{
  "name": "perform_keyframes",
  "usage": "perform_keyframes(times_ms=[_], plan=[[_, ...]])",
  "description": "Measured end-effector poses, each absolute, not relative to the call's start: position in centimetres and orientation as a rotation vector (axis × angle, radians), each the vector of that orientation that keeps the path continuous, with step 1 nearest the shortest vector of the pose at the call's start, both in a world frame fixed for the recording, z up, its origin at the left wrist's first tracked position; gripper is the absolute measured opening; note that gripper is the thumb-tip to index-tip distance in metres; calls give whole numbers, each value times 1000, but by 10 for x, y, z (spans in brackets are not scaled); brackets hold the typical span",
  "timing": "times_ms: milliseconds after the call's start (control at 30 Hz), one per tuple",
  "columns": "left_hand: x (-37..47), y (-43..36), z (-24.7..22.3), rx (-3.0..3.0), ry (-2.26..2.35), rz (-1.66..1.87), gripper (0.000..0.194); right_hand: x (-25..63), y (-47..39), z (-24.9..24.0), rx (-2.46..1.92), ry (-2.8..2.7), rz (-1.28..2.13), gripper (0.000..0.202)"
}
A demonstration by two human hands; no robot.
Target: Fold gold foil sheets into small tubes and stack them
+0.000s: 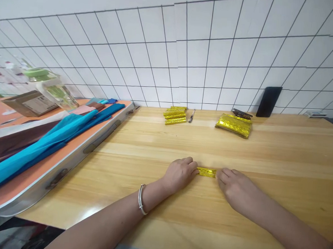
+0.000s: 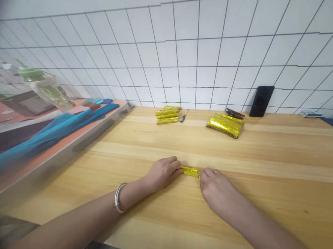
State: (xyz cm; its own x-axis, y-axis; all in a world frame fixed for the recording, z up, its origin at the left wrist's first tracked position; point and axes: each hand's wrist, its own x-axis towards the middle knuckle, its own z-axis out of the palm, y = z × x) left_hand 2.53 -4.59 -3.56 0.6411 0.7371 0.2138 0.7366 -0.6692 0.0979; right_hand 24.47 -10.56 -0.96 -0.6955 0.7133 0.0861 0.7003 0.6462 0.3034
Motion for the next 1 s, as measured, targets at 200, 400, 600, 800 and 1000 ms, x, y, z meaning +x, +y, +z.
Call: perform_keyframes(times_ms=[200,400,600,800,1000], plan=[[27,-47,-31,2988,845,436,25,246,-108,-11,1244,2824,450,22],[26,-55,-31,2898,706,424,33,244,-108,-9,1289,2784,377,25],[22,-74,-27,2804,790,366,59,246,-108,-6,1336,2817,287,24],[19,-74,-26,2773,782,260,74,239,-103,-14,1549,2829,361,34],[21,-75,-22,2783,792,218,75,221,-96,-19,1651,2727,317,41]])
